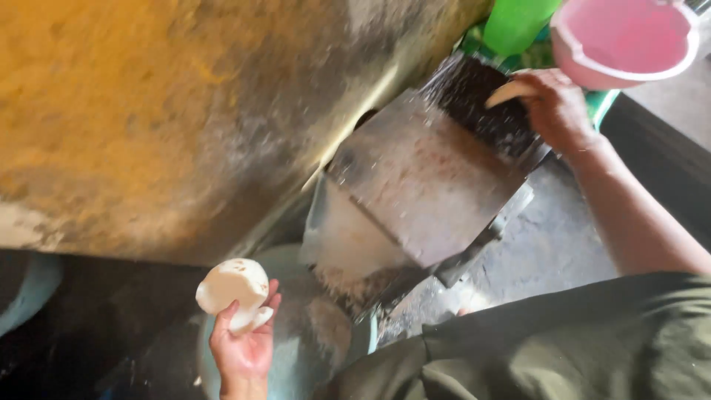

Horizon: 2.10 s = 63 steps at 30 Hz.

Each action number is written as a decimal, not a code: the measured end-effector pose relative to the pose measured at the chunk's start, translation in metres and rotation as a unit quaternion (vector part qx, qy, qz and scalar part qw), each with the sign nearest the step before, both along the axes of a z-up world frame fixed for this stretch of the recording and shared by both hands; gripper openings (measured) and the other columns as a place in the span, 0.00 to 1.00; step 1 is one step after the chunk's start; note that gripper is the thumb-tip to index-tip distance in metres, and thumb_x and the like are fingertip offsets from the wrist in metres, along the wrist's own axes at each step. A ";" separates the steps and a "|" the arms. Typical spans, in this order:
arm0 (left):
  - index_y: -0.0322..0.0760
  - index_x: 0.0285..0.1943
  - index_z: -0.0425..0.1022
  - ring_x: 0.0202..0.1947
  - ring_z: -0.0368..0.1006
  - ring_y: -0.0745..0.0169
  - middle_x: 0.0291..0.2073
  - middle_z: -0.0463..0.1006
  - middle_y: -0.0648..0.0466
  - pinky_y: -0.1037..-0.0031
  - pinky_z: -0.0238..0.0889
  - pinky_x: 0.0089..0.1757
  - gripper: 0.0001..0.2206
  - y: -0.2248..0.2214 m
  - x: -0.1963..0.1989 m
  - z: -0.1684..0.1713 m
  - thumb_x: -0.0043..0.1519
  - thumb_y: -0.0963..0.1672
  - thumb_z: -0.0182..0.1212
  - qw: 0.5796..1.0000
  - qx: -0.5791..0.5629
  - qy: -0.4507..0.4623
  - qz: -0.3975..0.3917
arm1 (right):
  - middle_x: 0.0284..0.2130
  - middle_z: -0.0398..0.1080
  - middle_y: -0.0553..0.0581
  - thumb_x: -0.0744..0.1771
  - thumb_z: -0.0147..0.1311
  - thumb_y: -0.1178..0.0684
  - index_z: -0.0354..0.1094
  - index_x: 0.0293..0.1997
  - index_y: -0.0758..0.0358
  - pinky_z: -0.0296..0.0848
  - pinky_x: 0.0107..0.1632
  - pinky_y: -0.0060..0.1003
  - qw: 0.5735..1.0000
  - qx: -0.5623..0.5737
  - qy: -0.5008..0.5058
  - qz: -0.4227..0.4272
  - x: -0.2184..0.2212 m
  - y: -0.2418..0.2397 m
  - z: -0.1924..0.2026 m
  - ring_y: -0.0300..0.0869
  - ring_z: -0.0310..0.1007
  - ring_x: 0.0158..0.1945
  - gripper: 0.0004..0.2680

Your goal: Grating pieces of coconut meat using a mechanical grating machine

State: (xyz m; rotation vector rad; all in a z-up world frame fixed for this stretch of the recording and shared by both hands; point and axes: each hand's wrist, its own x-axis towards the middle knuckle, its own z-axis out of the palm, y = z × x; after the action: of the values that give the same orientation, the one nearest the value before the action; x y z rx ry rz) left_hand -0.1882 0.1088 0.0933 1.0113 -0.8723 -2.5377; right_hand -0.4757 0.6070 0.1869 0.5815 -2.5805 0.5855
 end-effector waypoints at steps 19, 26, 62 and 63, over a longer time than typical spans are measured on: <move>0.45 0.59 0.72 0.53 0.74 0.48 0.53 0.76 0.49 0.57 0.74 0.40 0.22 0.325 -0.146 0.082 0.53 0.44 0.60 0.951 -0.241 0.054 0.186 | 0.44 0.63 0.60 0.58 0.56 0.66 0.70 0.46 0.62 0.67 0.47 0.46 0.850 0.173 -0.116 0.484 -0.153 0.025 -0.104 0.51 0.67 0.42 0.14; 0.46 0.58 0.73 0.54 0.73 0.48 0.54 0.76 0.50 0.54 0.72 0.44 0.21 0.329 -0.149 0.084 0.54 0.45 0.60 0.946 -0.267 0.075 0.168 | 0.26 0.68 0.58 0.56 0.50 0.66 0.58 0.18 0.59 0.64 0.65 0.44 0.840 0.180 0.053 0.509 -0.162 -0.010 -0.170 0.43 0.58 0.62 0.07; 0.50 0.66 0.54 0.58 0.69 0.46 0.56 0.68 0.42 0.52 0.76 0.50 0.29 0.319 -0.150 0.094 0.57 0.47 0.64 0.940 -0.319 0.070 0.103 | 0.30 0.77 0.64 0.58 0.59 0.55 0.57 0.64 0.31 0.72 0.51 0.60 0.916 0.036 -0.364 0.167 -0.116 -0.031 -0.112 0.61 0.77 0.43 0.28; 0.50 0.66 0.54 0.58 0.69 0.46 0.56 0.68 0.42 0.52 0.76 0.50 0.29 0.318 -0.149 0.093 0.57 0.47 0.64 0.940 -0.317 0.067 0.107 | 0.30 0.77 0.64 0.58 0.59 0.55 0.57 0.64 0.31 0.72 0.51 0.60 0.914 0.040 -0.365 0.171 -0.115 -0.030 -0.113 0.61 0.77 0.43 0.28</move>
State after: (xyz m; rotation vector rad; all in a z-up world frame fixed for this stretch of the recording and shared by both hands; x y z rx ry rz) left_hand -0.3377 0.4268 0.1866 0.6681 -1.3305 -1.9065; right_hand -0.5910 0.5766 0.0734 1.0123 -3.2294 0.9646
